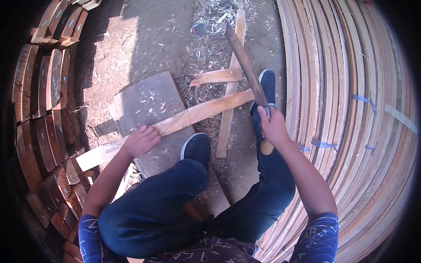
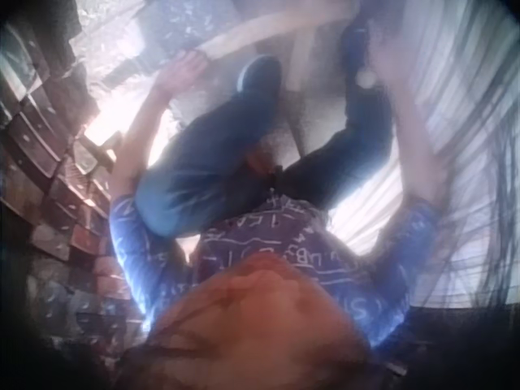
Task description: The person sits on the ground and uses a knife to shave and shape a thin wooden strip, holding it with the left hand and scraping with the right. The person repeatedly adjusts the strip and continues shaving along its length.
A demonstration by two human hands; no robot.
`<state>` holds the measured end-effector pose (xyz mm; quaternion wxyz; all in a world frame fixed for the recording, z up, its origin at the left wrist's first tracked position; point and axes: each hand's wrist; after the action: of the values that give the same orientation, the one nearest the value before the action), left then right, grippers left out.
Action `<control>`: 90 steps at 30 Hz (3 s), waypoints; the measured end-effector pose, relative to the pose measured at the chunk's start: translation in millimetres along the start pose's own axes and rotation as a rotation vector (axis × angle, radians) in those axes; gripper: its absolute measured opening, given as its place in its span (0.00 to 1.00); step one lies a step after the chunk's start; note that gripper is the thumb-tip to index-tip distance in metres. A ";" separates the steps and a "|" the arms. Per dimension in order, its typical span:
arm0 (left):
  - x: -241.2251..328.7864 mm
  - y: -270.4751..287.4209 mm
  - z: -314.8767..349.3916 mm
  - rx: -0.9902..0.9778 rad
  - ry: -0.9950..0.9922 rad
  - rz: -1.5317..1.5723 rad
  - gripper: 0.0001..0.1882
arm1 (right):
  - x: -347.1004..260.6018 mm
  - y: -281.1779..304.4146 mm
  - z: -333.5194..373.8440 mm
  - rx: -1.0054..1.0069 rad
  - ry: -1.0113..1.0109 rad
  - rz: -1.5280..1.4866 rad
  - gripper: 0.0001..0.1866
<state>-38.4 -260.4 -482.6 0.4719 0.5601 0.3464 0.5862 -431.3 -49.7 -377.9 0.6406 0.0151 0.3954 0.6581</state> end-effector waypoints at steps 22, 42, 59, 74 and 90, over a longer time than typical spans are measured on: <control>5.8 -8.6 2.6 -0.006 0.089 0.023 0.07 | -62.3 24.0 11.0 -0.255 -0.357 0.226 0.21; -19.7 -2.4 -0.4 0.016 0.081 -0.074 0.07 | -98.0 35.8 -9.3 -0.001 0.038 -0.007 0.21; -14.3 -2.3 -3.4 0.026 0.117 -0.027 0.06 | -78.5 -4.3 33.4 0.011 0.144 0.497 0.18; -10.1 -4.9 -2.9 0.046 0.118 0.015 0.09 | -48.4 -4.8 35.2 0.049 0.253 0.531 0.20; -9.1 -2.7 -5.5 0.027 0.116 0.020 0.09 | -36.2 -5.3 18.2 -0.101 0.174 0.740 0.19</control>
<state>-44.0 -267.5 -488.8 0.4375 0.5350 0.3753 0.6177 -410.8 -72.2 -350.7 0.3238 0.0693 0.3833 0.8622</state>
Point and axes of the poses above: each hand's wrist, its own z-axis away from the middle knuckle, its own y-axis out of the back of the hand, x = y × z, and after that the axes turned 5 degrees about -z, right-handed
